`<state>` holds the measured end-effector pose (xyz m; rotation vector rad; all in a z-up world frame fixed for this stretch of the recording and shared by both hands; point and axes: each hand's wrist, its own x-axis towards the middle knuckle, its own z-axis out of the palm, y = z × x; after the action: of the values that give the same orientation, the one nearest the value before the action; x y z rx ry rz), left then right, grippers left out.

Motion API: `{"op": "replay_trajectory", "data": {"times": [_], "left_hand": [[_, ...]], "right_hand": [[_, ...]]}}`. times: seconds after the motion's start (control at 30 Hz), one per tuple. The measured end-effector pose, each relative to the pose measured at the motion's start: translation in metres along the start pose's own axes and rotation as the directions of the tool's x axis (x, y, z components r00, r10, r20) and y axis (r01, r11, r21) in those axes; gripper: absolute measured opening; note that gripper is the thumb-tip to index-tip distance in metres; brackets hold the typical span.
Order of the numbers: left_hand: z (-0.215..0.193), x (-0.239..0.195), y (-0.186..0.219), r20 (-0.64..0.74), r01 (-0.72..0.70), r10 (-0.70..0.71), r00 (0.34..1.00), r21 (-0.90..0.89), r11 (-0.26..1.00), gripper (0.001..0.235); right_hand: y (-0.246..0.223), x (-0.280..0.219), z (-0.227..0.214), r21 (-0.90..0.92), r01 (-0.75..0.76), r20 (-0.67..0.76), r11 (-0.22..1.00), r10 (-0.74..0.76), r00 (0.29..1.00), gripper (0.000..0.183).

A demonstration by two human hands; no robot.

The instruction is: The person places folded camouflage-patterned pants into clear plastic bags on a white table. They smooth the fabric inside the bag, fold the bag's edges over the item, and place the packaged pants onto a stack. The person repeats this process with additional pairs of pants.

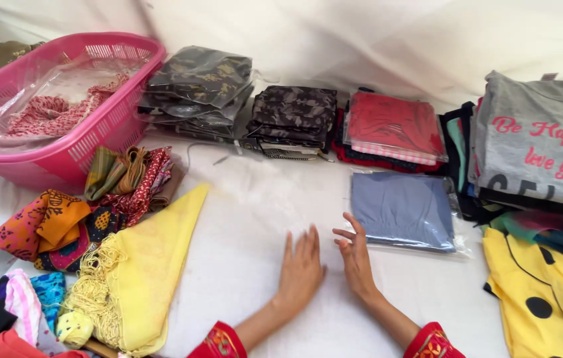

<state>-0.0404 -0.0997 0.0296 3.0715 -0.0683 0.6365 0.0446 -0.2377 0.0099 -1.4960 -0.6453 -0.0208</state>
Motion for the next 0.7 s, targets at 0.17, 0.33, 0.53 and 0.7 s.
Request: {"op": "replay_trajectory", "data": {"times": [0.17,0.33,0.53,0.7], "left_hand": [[0.044,-0.053,0.035,-0.052,-0.178,0.179,0.983,0.021,0.984,0.059],[0.06,-0.13,0.054,0.197,-0.283,0.325,0.925,-0.215,0.935,0.04],[-0.13,-0.044,-0.016,-0.345,-0.326,0.302,0.888,-0.01,0.945,0.026],[-0.069,-0.047,-0.092,0.027,0.121,-0.118,0.993,-0.152,0.981,0.08]], "right_hand": [[-0.001,0.005,-0.009,-0.206,-0.005,0.168,0.979,0.041,0.985,0.057],[-0.018,0.001,0.002,-0.589,0.402,0.553,0.701,-0.014,0.833,0.031],[-0.054,0.007,0.0,-0.5,0.427,0.562,0.753,-0.093,0.822,0.058],[0.001,0.01,-0.022,-0.714,0.43,0.383,0.553,-0.205,0.9,0.072]]}}
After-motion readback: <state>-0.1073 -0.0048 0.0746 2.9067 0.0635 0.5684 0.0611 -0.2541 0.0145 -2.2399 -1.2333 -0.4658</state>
